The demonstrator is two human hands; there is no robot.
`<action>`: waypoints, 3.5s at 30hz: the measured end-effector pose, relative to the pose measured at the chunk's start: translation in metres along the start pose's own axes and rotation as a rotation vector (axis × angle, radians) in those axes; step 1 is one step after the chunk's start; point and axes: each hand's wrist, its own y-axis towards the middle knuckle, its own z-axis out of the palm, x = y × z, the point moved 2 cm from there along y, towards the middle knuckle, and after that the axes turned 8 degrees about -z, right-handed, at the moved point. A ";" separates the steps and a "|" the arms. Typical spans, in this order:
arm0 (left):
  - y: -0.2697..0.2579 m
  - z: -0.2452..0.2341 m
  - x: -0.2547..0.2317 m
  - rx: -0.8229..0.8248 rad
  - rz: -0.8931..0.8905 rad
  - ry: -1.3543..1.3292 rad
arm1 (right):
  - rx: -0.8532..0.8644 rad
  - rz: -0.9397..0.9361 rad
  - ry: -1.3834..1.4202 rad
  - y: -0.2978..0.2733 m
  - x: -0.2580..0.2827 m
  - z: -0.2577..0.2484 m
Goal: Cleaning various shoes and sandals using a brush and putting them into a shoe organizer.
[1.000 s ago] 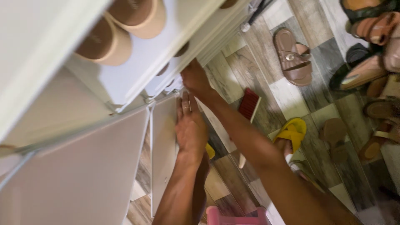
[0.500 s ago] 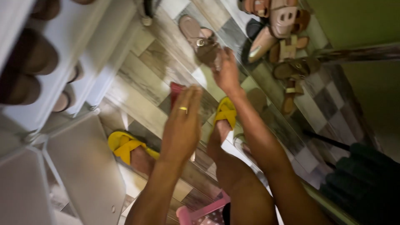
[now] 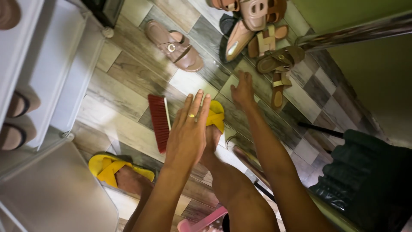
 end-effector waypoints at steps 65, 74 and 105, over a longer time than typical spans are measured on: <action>0.005 0.004 0.010 0.080 -0.023 0.240 | 0.221 0.062 -0.322 0.014 0.007 0.040; 0.007 0.001 0.009 0.069 -0.047 0.252 | 0.158 -0.405 -0.277 0.082 0.174 0.044; -0.002 -0.015 0.021 0.024 -0.085 0.240 | 0.037 -0.125 -0.389 0.024 0.030 0.033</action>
